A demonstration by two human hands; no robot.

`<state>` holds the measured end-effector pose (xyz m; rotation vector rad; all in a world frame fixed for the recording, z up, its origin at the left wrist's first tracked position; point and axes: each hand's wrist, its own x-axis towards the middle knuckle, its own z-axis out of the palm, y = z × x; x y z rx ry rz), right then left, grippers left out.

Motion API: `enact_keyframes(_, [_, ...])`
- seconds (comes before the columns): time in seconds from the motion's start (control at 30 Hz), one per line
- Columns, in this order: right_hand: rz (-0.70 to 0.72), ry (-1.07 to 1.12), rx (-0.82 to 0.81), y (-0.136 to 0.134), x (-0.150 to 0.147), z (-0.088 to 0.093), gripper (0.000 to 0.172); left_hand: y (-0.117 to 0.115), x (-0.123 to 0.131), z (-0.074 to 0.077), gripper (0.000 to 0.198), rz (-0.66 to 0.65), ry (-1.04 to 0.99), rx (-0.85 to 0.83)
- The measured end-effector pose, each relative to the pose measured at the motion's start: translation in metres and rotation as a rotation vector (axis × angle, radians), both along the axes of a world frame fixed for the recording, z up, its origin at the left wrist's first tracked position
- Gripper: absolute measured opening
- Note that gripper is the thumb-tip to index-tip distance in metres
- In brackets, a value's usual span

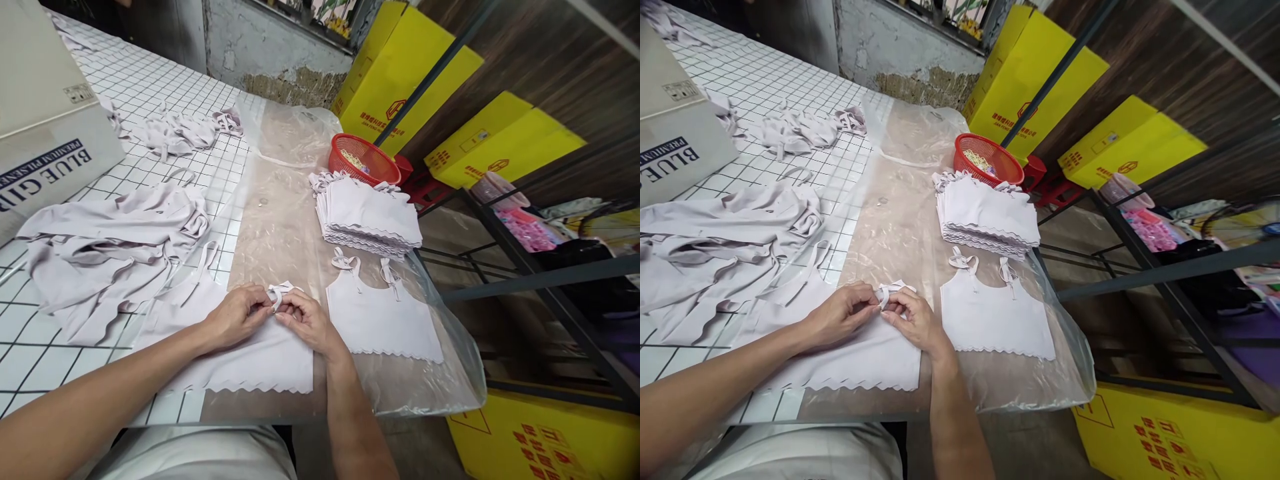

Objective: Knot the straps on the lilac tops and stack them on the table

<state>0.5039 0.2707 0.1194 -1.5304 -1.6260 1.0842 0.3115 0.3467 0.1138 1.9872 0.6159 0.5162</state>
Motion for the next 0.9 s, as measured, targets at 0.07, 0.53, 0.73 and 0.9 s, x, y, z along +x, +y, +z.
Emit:
enact_keyframes(0.07, [-0.05, 0.09, -0.022, 0.0, -0.003, -0.001, 0.03, -0.002, 0.001, 0.002, 0.021, -0.035, -0.003, 0.062])
enact_keyframes(0.53, [-0.291, 0.571, -0.216, 0.028, 0.032, 0.069, 0.039, -0.016, 0.006, 0.002, 0.019, -0.139, 0.015, 0.226])
enact_keyframes(0.73, [-0.157, 0.516, -0.292, 0.052, 0.034, 0.068, 0.04, -0.011, 0.007, 0.002, 0.022, -0.088, -0.041, 0.104])
enact_keyframes(0.9, [-0.287, -0.054, -0.189, 0.064, 0.028, 0.043, 0.033, 0.0, 0.007, -0.001, 0.025, 0.06, -0.012, -0.082])
